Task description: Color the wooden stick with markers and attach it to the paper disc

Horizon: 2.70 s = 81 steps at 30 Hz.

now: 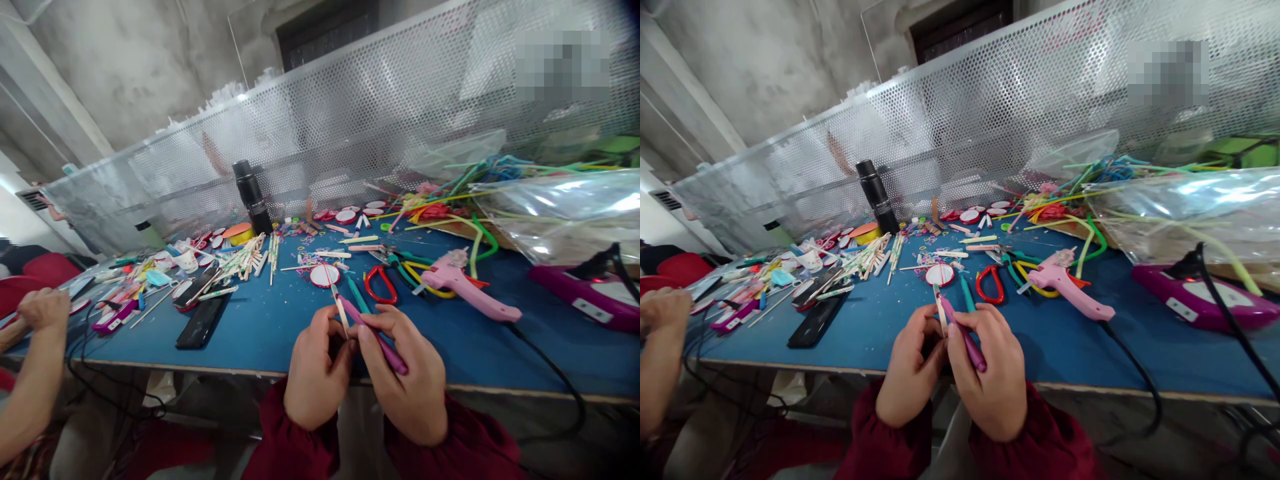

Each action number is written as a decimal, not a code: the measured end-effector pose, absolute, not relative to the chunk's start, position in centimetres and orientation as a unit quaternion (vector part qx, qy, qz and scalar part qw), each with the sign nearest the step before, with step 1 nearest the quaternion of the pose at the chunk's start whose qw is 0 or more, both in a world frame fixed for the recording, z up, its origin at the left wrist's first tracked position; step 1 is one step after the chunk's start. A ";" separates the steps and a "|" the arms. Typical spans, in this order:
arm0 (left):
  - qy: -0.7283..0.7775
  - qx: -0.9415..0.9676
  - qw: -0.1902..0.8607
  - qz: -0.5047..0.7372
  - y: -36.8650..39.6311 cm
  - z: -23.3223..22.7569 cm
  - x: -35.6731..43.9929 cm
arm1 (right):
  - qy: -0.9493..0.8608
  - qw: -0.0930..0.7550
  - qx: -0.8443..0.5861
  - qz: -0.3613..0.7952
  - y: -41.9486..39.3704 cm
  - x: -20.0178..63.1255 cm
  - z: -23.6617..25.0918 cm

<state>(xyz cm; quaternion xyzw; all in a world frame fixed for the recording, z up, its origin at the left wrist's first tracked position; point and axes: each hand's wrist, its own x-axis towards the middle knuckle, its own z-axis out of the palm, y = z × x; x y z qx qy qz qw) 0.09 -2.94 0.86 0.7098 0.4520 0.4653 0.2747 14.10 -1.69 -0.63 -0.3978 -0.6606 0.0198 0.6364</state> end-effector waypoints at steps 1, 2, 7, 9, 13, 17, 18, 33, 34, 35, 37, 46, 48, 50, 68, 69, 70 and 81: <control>0.451 0.710 0.275 0.465 -2.9 0.8 0.1 | -0.660 0.636 -0.398 0.019 -1.7 14.1 -0.6; 0.451 0.710 0.275 0.466 -2.9 0.8 0.1 | -0.660 0.636 -0.399 0.019 -1.7 14.1 -0.6; 0.451 0.708 0.277 0.468 -3.0 0.9 0.1 | -0.660 0.634 -0.402 0.019 -1.7 14.1 -0.5; 0.450 0.709 0.275 0.469 -3.0 0.9 0.1 | -0.660 0.635 -0.402 0.016 -1.7 14.1 -0.5; 0.448 0.710 0.276 0.468 -3.0 0.9 0.1 | -0.658 0.635 -0.404 0.014 -1.7 14.1 -0.5; 0.445 0.708 0.279 0.472 -2.9 0.9 0.2 | -0.659 0.636 -0.401 0.013 -1.7 14.1 -0.6; 0.446 0.707 0.280 0.472 -3.0 0.9 0.2 | -0.660 0.636 -0.400 0.013 -1.7 14.1 -0.6; 0.448 0.694 0.299 0.478 -2.9 1.0 0.3 | -0.659 0.638 -0.398 0.019 -1.7 14.1 -0.7; 0.451 0.693 0.296 0.479 -2.9 1.1 0.3 | -0.659 0.638 -0.397 0.019 -1.7 14.1 -0.7; 0.454 0.691 0.294 0.479 -2.9 1.1 0.3 | -0.660 0.638 -0.396 0.019 -1.7 14.1 -0.7; 0.460 0.687 0.291 0.481 -2.8 1.1 0.4 | -0.661 0.638 -0.393 0.019 -1.7 14.1 -0.5; 0.469 0.669 0.299 0.493 -2.7 1.1 0.6 | -0.663 0.654 -0.363 0.035 -1.9 14.1 -0.6; 0.470 0.669 0.296 0.494 -2.7 1.2 0.6 | -0.665 0.654 -0.358 0.036 -1.9 14.1 -0.5; 0.467 0.671 0.296 0.493 -2.8 1.2 0.6 | -0.667 0.652 -0.358 0.034 -1.9 14.1 -0.4; 0.484 0.664 0.282 0.495 -2.6 1.5 0.6 | -0.658 0.656 -0.368 0.034 -1.8 14.1 -0.4; 0.484 0.665 0.280 0.495 -2.6 1.4 0.6 | -0.660 0.653 -0.370 0.034 -1.8 14.1 -0.4; 0.484 0.665 0.279 0.496 -2.6 1.4 0.6 | -0.662 0.651 -0.370 0.034 -1.8 14.1 -0.4; 0.481 0.674 0.275 0.488 -2.8 1.2 0.6 | -0.663 0.649 -0.373 0.027 -1.7 14.1 -0.5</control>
